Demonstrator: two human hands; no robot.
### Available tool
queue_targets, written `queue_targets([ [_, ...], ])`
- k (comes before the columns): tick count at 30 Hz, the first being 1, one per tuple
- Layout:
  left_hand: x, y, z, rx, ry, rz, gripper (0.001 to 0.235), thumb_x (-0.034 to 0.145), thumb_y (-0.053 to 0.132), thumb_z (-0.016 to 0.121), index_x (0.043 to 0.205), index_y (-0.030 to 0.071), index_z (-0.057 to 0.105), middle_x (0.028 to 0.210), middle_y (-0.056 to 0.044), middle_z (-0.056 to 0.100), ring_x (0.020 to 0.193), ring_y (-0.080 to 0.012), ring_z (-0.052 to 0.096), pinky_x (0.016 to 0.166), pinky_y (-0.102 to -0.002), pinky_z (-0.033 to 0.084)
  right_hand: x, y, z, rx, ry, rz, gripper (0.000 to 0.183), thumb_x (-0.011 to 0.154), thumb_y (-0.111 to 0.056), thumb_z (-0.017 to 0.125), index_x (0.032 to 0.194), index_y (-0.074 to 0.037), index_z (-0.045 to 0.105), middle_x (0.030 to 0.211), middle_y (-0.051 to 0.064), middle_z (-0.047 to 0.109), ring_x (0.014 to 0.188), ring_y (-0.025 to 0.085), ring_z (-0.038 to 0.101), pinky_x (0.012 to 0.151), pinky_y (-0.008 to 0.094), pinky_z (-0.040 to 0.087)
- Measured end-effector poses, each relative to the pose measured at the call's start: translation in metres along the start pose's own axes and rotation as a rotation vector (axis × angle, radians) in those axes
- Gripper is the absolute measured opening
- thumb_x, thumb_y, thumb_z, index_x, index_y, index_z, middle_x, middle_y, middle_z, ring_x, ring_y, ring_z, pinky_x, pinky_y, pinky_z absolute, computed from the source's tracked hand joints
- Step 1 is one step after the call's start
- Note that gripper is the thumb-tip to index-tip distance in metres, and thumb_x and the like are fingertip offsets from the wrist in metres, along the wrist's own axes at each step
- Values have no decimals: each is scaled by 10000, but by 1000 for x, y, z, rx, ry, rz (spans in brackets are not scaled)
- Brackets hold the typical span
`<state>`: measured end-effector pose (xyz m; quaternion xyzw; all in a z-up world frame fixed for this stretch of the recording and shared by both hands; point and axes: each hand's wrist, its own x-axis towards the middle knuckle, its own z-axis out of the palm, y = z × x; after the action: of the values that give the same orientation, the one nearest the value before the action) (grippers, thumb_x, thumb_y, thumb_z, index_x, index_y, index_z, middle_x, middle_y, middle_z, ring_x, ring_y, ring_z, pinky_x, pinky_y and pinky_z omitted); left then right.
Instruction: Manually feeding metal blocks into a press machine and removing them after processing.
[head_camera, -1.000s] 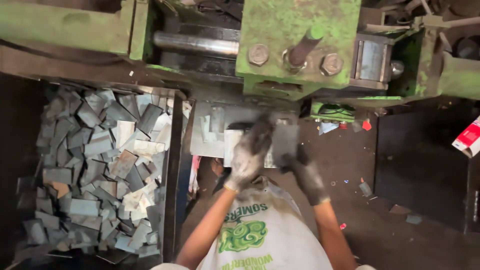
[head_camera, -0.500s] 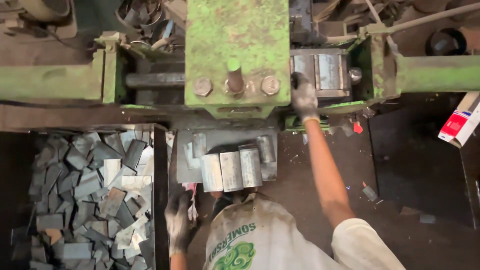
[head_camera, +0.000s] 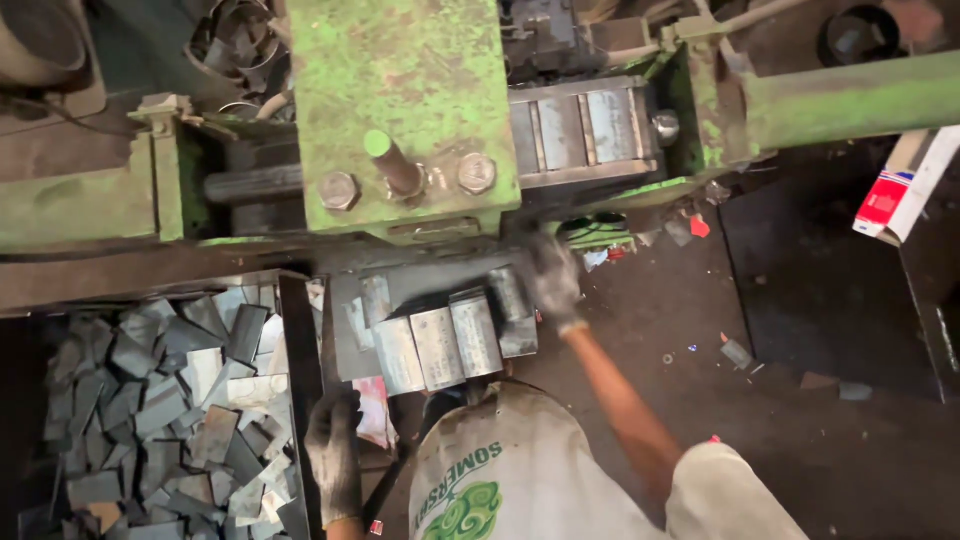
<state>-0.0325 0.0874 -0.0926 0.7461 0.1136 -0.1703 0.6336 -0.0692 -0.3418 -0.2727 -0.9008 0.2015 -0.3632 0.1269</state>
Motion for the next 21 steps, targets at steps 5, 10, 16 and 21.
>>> queue_targets([
  [5, 8, -12, -1, -39, 52, -63, 371, 988, 224, 601, 1267, -18, 640, 1171, -145, 706, 1067, -230, 695, 915, -373, 579, -25, 17, -39, 804, -149, 1180, 292, 991, -267, 654, 1215, -84, 697, 1020, 58, 592, 864, 155, 524, 733, 317, 437],
  [10, 11, -3, 1, 93, 4, -75, 387, 987, 225, 616, 1299, -3, 639, 1196, -138, 719, 1072, -215, 683, 935, -324, 531, -30, 63, -34, 1013, -139, 824, 354, 873, -61, 557, 1204, -84, 678, 1085, -3, 641, 880, 130, 548, 725, 285, 490],
  [16, 14, 9, 0, 57, -10, -59, 373, 978, 178, 620, 1303, -5, 639, 1183, -149, 722, 1066, -214, 672, 946, -321, 529, -10, 28, -98, 824, -267, 733, 126, 823, -26, 633, 934, -82, 618, 916, 36, 579, 786, 185, 528, 687, 340, 483],
  [21, 16, 10, -6, 237, -77, 21, 338, 978, 177, 604, 1265, 8, 664, 1166, -134, 742, 1085, -207, 689, 947, -310, 518, -3, -41, -128, 1144, 80, 1221, 49, 941, -32, 628, 960, -67, 655, 896, 45, 641, 750, 158, 573, 681, 317, 495],
])
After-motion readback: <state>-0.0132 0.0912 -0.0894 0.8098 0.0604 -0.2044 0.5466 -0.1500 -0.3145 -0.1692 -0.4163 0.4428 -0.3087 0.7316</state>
